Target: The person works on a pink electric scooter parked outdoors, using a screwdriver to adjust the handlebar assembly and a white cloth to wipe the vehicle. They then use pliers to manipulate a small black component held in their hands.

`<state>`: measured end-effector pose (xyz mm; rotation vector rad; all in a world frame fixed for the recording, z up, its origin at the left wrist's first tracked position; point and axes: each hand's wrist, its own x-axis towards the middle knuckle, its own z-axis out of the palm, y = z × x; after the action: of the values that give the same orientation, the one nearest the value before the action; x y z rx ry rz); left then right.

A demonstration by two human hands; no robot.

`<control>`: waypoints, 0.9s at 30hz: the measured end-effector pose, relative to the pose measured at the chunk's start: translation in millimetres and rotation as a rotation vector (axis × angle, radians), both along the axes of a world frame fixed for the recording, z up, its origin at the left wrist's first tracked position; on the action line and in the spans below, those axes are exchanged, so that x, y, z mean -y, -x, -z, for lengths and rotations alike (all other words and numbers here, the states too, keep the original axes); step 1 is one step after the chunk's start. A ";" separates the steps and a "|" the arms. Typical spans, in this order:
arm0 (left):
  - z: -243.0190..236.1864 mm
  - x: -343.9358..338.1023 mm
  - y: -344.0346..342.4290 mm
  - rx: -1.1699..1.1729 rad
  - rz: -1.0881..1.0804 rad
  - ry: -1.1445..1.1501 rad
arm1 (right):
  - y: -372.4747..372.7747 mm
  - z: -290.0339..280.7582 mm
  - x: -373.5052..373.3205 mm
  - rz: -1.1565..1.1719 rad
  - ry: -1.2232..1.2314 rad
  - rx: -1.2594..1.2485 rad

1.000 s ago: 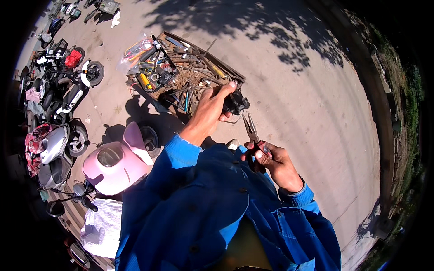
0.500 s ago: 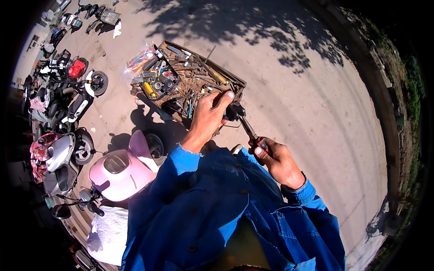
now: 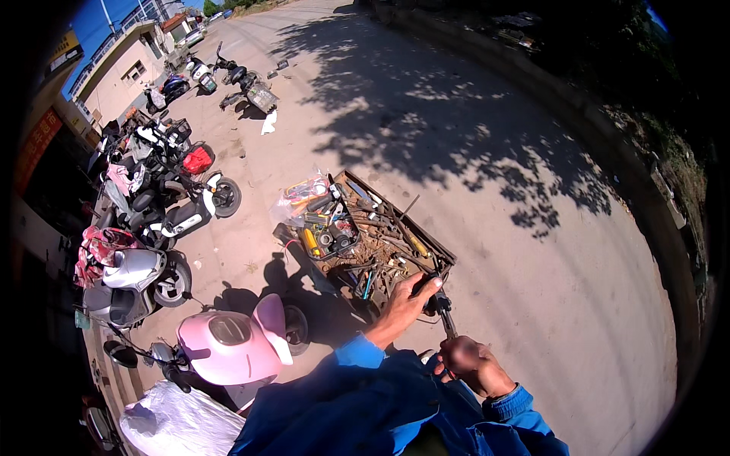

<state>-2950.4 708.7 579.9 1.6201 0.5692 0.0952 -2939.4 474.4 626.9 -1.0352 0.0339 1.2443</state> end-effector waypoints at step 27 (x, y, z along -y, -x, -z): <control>-5.4 -14.7 -0.6 0.128 0.044 0.241 | 12.0 13.1 -20.8 -0.074 0.234 0.520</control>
<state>-2949.9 723.3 585.3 1.3806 0.4292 0.0936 -2951.4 495.2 613.8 -1.5512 -0.2669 1.0193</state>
